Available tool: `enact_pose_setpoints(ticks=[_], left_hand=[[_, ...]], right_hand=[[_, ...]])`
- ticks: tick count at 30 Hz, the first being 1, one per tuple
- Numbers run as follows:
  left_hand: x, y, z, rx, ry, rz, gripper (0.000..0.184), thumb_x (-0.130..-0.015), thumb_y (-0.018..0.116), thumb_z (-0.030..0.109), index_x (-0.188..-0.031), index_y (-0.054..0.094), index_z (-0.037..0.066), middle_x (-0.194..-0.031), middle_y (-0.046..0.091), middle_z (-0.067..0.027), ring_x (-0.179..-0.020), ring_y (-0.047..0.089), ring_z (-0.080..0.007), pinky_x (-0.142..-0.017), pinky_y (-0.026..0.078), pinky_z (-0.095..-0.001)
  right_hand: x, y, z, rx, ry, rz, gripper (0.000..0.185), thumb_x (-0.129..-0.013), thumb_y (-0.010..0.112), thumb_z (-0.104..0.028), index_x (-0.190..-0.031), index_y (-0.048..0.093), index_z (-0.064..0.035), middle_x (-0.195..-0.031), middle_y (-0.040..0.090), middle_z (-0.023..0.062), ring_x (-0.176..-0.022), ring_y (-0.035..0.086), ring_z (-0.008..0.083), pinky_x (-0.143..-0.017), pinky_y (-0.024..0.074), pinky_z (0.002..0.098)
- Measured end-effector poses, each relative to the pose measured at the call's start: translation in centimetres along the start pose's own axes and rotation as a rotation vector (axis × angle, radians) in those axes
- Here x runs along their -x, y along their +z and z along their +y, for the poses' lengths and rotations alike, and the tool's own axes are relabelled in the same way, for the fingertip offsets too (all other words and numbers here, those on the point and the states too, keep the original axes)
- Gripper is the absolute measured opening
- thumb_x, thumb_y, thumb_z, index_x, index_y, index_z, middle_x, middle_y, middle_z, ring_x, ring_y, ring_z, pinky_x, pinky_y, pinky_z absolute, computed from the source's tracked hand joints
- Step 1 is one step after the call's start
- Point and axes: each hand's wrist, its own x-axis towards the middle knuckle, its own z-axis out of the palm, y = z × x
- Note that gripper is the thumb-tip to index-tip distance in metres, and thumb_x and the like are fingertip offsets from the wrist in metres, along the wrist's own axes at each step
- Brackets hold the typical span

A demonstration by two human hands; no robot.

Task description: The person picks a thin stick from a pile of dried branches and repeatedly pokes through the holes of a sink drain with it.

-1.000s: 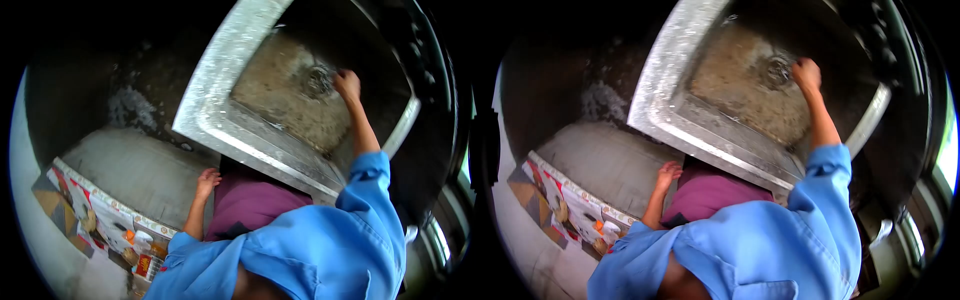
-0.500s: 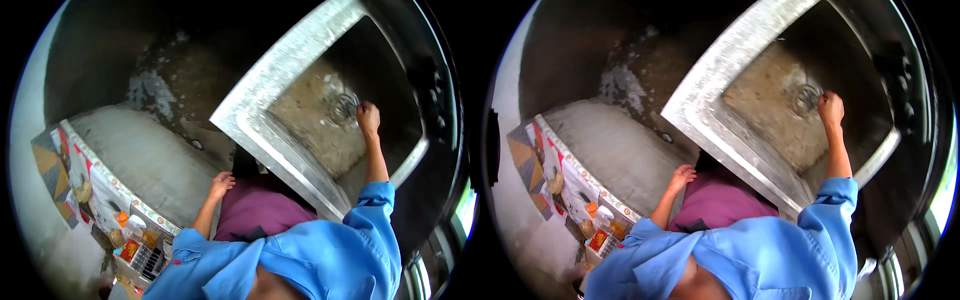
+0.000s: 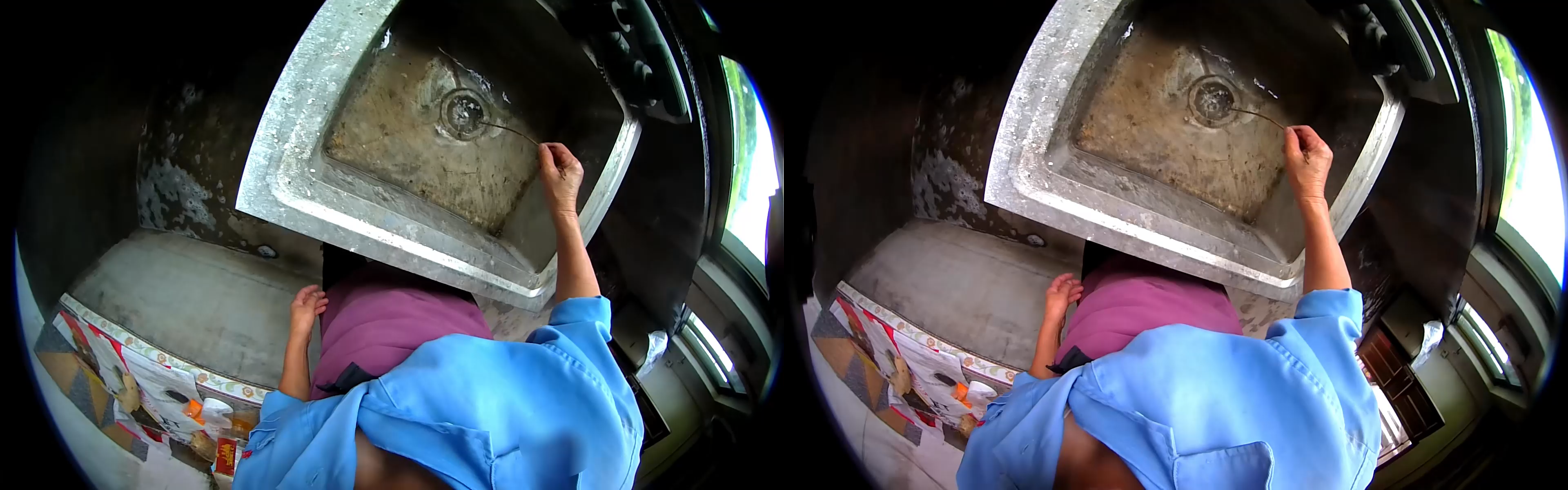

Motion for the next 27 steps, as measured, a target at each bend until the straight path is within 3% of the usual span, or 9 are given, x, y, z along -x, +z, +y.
enact_pose_setpoints(ticks=[5, 7, 9, 12, 17, 23, 25, 27], left_hand=[[0.4, 0.3, 0.9, -0.007, 0.021, -0.006, 0.024, -0.082, 0.04, 0.01, -0.105, 0.044, 0.002, -0.09, 0.054, -0.0103, -0.074, 0.055, -0.0148, -0.062, 0.045, -0.0223], [0.6, 0.3, 0.8, -0.009, 0.025, -0.008, 0.024, -0.082, 0.04, 0.01, -0.105, 0.044, 0.002, -0.09, 0.054, -0.0104, -0.074, 0.055, -0.0148, -0.062, 0.045, -0.0222], [0.6, 0.1, 0.7, -0.008, 0.029, -0.009, 0.024, -0.083, 0.04, 0.01, -0.105, 0.044, 0.002, -0.091, 0.054, -0.0105, -0.074, 0.055, -0.0148, -0.061, 0.045, -0.0221], [0.5, -0.3, 0.1, -0.01, 0.035, -0.006, 0.024, -0.083, 0.04, 0.01, -0.105, 0.044, 0.002, -0.091, 0.054, -0.0108, -0.074, 0.056, -0.0148, -0.061, 0.046, -0.0223], [0.6, -0.4, -0.6, -0.018, 0.012, 0.005, 0.025, -0.083, 0.04, 0.009, -0.106, 0.043, 0.0, -0.091, 0.054, -0.0115, -0.074, 0.056, -0.0155, -0.06, 0.046, -0.0224], [0.8, 0.5, 0.0, -0.009, 0.024, -0.005, 0.025, -0.082, 0.04, 0.009, -0.106, 0.043, 0.0, -0.09, 0.054, -0.011, -0.074, 0.056, -0.0154, -0.06, 0.046, -0.0222], [0.8, 0.6, 0.2, -0.004, 0.031, -0.008, 0.025, -0.082, 0.04, 0.009, -0.106, 0.043, 0.0, -0.09, 0.054, -0.011, -0.074, 0.056, -0.0154, -0.06, 0.046, -0.0221], [0.7, 0.8, 0.4, 0.003, 0.038, -0.011, 0.026, -0.082, 0.04, 0.009, -0.106, 0.042, 0.0, -0.091, 0.054, -0.011, -0.074, 0.056, -0.0153, -0.061, 0.046, -0.022]], right_hand=[[-0.2, 2.5, 1.9, -0.093, 0.032, 0.028, 0.013, -0.075, 0.054, -0.014, -0.073, 0.056, -0.0005, -0.053, 0.052, 0.0007, -0.047, 0.046, 0.0051, -0.045, 0.0372, 0.0191], [-0.6, 3.6, 3.7, -0.214, 0.247, 0.011, 0.015, -0.075, 0.054, -0.015, -0.072, 0.056, -0.0006, -0.054, 0.053, 0.0012, -0.047, 0.046, 0.0055, -0.045, 0.0372, 0.0188], [-0.8, 4.2, 5.2, -0.253, 0.288, 0.013, 0.016, -0.075, 0.054, -0.016, -0.072, 0.056, -0.0002, -0.054, 0.053, 0.0013, -0.048, 0.047, 0.0059, -0.046, 0.038, 0.0201], [-0.8, 4.3, 6.1, -0.169, 0.208, 0.07, 0.014, -0.074, 0.054, -0.016, -0.073, 0.057, -0.0023, -0.054, 0.054, 0.0025, -0.049, 0.05, 0.0089, -0.047, 0.039, 0.0224], [0.3, 3.0, 3.5, 0.267, -0.013, 0.084, 0.012, -0.073, 0.054, -0.019, -0.073, 0.057, -0.0079, -0.063, 0.056, 0.0091, -0.057, 0.055, 0.0234, -0.051, 0.0425, 0.03], [0.9, 3.5, 1.2, 0.378, -0.262, 0.034, 0.012, -0.073, 0.054, -0.02, -0.072, 0.056, -0.0079, -0.066, 0.056, 0.0104, -0.061, 0.055, 0.0279, -0.053, 0.0432, 0.0337], [1.0, 3.7, 1.3, 0.342, -0.271, 0.009, 0.011, -0.072, 0.054, -0.019, -0.072, 0.056, -0.0081, -0.065, 0.056, 0.0106, -0.06, 0.054, 0.0287, -0.053, 0.043, 0.0346], [0.9, 4.2, 2.2, 0.234, -0.083, -0.08, 0.011, -0.072, 0.054, -0.019, -0.073, 0.056, -0.0084, -0.064, 0.056, 0.0109, -0.06, 0.054, 0.0285, -0.053, 0.0427, 0.0353]])
